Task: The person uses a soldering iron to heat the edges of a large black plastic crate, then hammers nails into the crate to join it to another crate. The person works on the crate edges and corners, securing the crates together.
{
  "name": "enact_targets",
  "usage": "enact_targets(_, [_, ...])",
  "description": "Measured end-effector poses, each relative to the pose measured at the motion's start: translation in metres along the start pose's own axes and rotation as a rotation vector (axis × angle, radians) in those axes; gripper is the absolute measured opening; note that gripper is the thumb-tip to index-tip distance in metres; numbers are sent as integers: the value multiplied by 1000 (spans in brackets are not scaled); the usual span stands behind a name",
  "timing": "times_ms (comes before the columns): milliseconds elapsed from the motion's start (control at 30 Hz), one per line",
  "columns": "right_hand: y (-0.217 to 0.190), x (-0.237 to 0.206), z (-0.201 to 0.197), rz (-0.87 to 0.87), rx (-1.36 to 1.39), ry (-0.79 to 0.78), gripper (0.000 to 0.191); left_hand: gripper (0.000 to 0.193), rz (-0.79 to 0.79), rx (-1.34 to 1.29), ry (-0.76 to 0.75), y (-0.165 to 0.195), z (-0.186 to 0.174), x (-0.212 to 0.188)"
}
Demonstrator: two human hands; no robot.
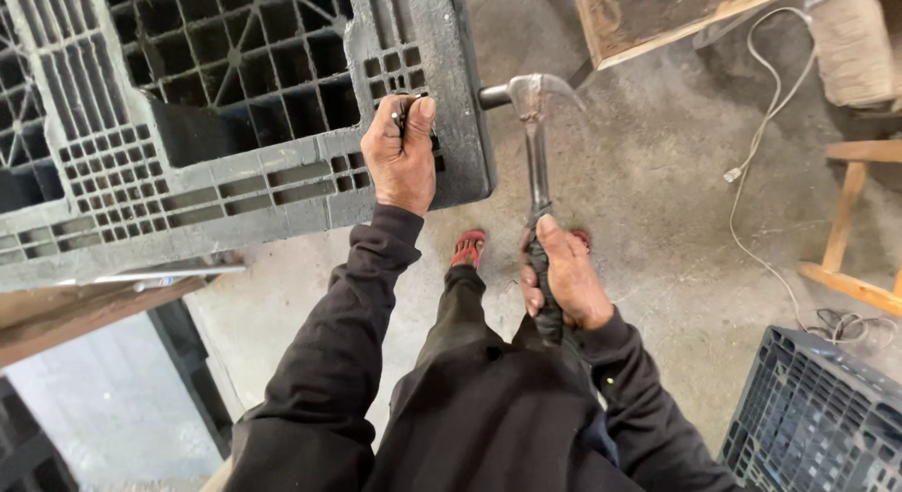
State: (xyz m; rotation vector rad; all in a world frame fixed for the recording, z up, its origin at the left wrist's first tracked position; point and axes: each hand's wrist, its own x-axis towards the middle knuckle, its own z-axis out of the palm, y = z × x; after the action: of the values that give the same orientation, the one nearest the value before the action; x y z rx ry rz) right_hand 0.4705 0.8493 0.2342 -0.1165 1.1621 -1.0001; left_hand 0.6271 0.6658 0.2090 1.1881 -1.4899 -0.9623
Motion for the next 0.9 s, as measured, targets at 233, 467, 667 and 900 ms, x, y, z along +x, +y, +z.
enact_targets(233, [50,-86,-32,-316,-244,214,27,18,28,-122,-179,7,-20,-10])
enact_targets(467, [94,-100,-7,-196,-470,332,23,12,210,-66,-432,7,-45,-28])
enact_targets(667, [105,-97,-12,-161,-499,300,22,9,231,32,-310,24,-36,-38])
enact_targets(900, [116,-67,-47,-71,-126,57,27,14,86,67,-29,23,1,-50])
